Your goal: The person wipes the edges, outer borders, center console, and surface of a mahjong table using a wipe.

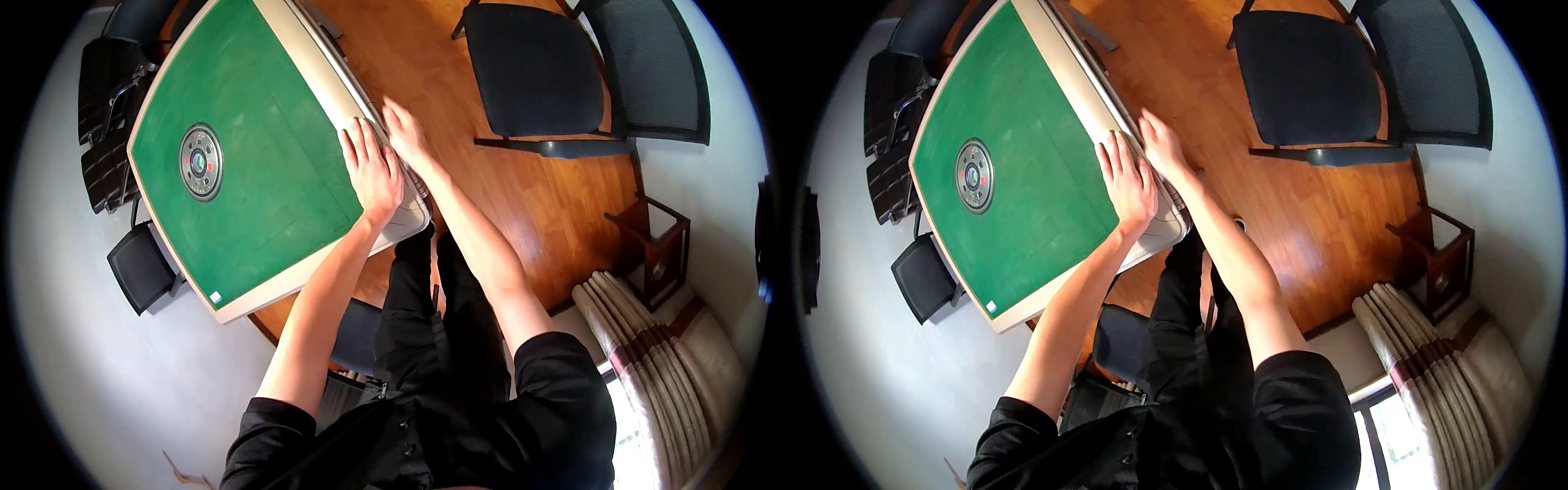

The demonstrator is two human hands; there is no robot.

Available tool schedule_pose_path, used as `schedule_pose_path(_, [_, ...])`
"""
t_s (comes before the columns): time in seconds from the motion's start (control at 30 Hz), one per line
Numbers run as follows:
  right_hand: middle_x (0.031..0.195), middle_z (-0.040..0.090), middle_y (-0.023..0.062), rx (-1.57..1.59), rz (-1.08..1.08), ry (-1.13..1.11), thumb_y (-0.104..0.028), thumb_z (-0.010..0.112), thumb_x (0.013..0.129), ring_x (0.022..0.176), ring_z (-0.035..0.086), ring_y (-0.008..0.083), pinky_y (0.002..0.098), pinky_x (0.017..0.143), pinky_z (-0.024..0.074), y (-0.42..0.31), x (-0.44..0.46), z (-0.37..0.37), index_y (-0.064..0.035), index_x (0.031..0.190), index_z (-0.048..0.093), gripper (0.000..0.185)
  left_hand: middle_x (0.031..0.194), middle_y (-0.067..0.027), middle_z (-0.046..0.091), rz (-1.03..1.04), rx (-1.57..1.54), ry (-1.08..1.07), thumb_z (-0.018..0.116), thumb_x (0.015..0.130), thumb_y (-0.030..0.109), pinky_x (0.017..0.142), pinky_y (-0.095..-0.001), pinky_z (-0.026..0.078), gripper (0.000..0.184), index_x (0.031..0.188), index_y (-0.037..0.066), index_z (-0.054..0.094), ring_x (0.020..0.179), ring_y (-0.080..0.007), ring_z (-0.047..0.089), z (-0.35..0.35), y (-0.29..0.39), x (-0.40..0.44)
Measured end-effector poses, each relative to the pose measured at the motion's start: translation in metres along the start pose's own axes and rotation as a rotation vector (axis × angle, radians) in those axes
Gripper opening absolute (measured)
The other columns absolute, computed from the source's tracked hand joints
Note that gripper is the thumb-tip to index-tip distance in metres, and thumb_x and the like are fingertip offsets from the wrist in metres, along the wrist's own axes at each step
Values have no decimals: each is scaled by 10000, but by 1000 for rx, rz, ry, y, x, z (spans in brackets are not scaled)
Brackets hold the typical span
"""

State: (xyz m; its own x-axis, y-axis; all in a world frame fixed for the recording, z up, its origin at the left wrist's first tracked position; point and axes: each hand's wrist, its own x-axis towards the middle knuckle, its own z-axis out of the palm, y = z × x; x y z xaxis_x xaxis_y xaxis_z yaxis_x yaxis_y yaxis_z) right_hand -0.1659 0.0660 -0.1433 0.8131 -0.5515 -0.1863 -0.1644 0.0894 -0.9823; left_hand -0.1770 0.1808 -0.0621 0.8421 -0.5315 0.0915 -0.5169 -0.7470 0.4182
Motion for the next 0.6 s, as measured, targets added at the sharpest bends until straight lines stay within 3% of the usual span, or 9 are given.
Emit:
schedule_pose_path(0.07, [1545, 633, 279, 28, -80, 0, -347, 536, 1157, 1453, 613, 376, 432, 1222, 472, -29, 49, 26, 73, 1530, 587, 564, 1739, -329, 321, 14, 29, -2, 463, 1101, 203, 1391, -558, 120, 652, 1656, -120, 347, 1661, -500, 182, 0, -1, 0])
schedule_pose_path(0.2, [1569, 602, 292, 128, 100, -151, -350, 557, 1146, 1462, 600, 396, 435, 1216, 482, -43, 81, 37, 80, 1525, 586, 575, 1728, -335, 333, 35, 13, 16, 456, 1092, 168, 1395, -557, 112, 632, 1645, -124, 363, 1664, -481, 194, -1, 0, -1])
schedule_pose_path(0.27, [1589, 582, 287, -44, -101, -165, -335, 562, 1146, 1487, 578, 386, 422, 1234, 471, -39, 70, 26, 83, 1516, 594, 559, 1728, -333, 333, 39, 23, 26, 455, 1088, 159, 1395, -559, 109, 631, 1642, -129, 363, 1664, -478, 195, 1, -2, 2])
schedule_pose_path(0.5, [1675, 486, 282, 18, -68, -190, -258, 509, 1185, 1609, 422, 360, 411, 1319, 356, -13, -49, -26, 71, 1572, 538, 509, 1719, -317, 360, 57, 35, 22, 460, 1077, 148, 1396, -561, 112, 633, 1633, -140, 368, 1670, -454, 206, 3, -4, 0])
schedule_pose_path(0.6, [1748, 405, 254, 168, -40, -151, -198, 484, 1173, 1635, 384, 356, 413, 1327, 336, 13, -116, -42, 22, 1672, 424, 549, 1712, -316, 370, 76, 9, 63, 451, 1083, 138, 1395, -560, 125, 616, 1616, -162, 377, 1664, -457, 224, 0, -1, 0])
